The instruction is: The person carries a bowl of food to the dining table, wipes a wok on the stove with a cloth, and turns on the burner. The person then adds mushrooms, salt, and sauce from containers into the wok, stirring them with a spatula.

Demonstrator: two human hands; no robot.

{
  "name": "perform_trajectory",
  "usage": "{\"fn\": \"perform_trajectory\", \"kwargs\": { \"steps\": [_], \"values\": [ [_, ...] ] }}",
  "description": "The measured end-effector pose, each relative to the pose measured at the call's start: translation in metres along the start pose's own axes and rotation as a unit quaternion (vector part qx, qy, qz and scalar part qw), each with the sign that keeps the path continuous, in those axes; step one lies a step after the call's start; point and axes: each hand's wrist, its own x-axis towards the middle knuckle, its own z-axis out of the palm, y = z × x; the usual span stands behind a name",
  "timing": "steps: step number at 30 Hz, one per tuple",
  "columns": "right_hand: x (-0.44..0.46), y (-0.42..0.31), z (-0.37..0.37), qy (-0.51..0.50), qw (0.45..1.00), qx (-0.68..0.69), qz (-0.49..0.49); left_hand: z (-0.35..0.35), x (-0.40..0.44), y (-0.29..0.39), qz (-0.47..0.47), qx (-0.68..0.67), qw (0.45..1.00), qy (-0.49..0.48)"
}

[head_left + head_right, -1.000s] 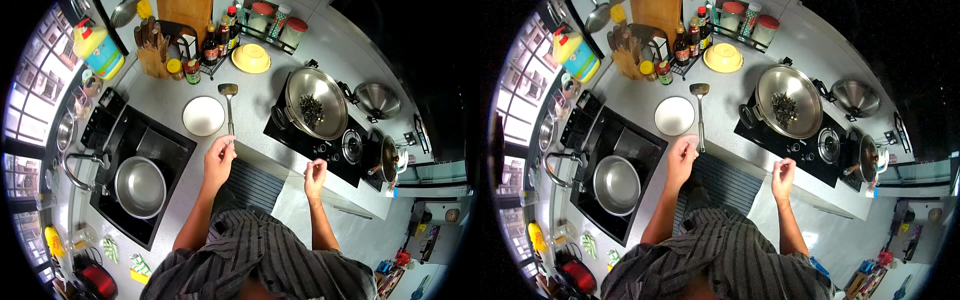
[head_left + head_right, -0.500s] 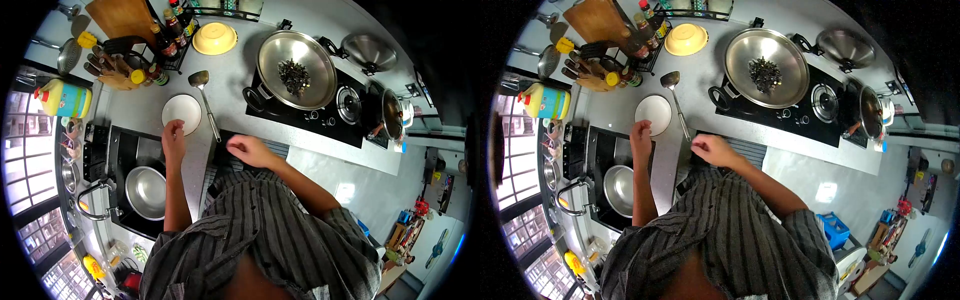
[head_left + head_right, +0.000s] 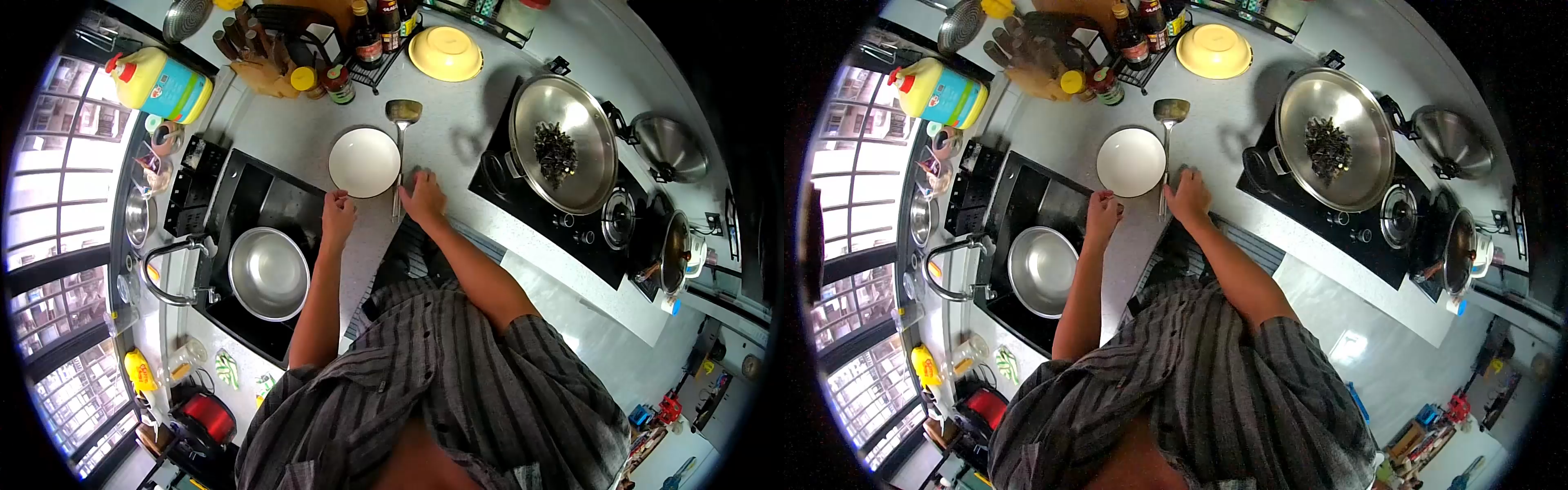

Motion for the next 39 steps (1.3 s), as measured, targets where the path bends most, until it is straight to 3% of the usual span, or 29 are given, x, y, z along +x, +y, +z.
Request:
{"fn": "perform_trajectory", "kwargs": {
  "steps": [5,8,10,11,12,13,14,19,21,23,24,25,26,29,31,34,36,39],
  "values": [
    [-0.004,-0.015,0.002,-0.052,0.998,-0.037,0.012,0.003,0.018,0.015,-0.044,-0.02,0.997,-0.06],
    [-0.005,-0.013,0.014,-0.018,0.997,-0.07,-0.02,0.007,0.023,0.014,-0.041,-0.035,0.998,-0.042],
    [-0.002,-0.022,0.02,0.006,0.998,0.014,0.059,-0.005,0.038,-0.017,0.061,0.038,0.995,-0.072],
    [0.001,-0.02,0.018,0.025,0.993,0.052,0.104,-0.003,0.035,-0.011,0.049,0.024,0.995,-0.083],
    [-0.003,-0.022,0.005,0.059,0.988,0.096,0.102,-0.002,0.031,-0.005,0.037,0.009,0.995,-0.095],
    [-0.006,-0.021,-0.004,0.096,0.987,0.116,0.058,-0.004,0.019,0.019,-0.045,-0.047,0.994,-0.092],
    [-0.01,-0.023,-0.016,0.082,0.987,0.127,0.055,-0.005,0.018,0.02,-0.054,-0.033,0.993,-0.103],
    [-0.049,-0.038,-0.159,0.017,0.98,0.191,0.056,-0.008,0.033,0.015,-0.048,-0.009,0.992,-0.114],
    [-0.063,-0.008,-0.217,0.079,0.976,0.205,0.011,-0.01,0.036,0.016,-0.049,0.017,0.99,-0.129],
    [-0.076,0.034,-0.279,0.075,0.988,0.132,0.013,-0.015,0.041,0.014,-0.073,0.019,0.988,-0.138],
    [-0.085,0.058,-0.303,0.152,0.982,0.099,-0.056,-0.02,0.029,0.031,-0.08,0.011,0.987,-0.137],
    [-0.092,0.085,-0.326,0.145,0.986,0.074,-0.025,-0.027,0.02,0.042,-0.068,0.051,0.988,-0.129],
    [-0.103,0.087,-0.355,0.094,0.991,0.057,0.071,-0.034,0.015,0.05,-0.056,0.09,0.987,-0.122],
    [-0.125,0.14,-0.38,0.121,0.986,-0.044,0.108,-0.04,0.017,0.046,0.063,0.177,0.979,-0.075],
    [-0.13,0.154,-0.389,0.062,0.979,-0.101,0.164,-0.031,0.015,0.05,0.137,0.19,0.971,-0.042],
    [-0.129,0.175,-0.397,0.027,0.982,-0.071,0.175,0.0,0.004,0.08,0.165,0.161,0.972,-0.033],
    [-0.136,0.186,-0.378,0.046,0.981,-0.058,0.179,0.009,0.004,0.087,0.142,0.139,0.978,-0.062],
    [-0.12,0.209,-0.353,0.082,0.984,-0.064,0.145,0.029,-0.007,0.104,0.19,0.116,0.971,-0.083]
  ]
}}
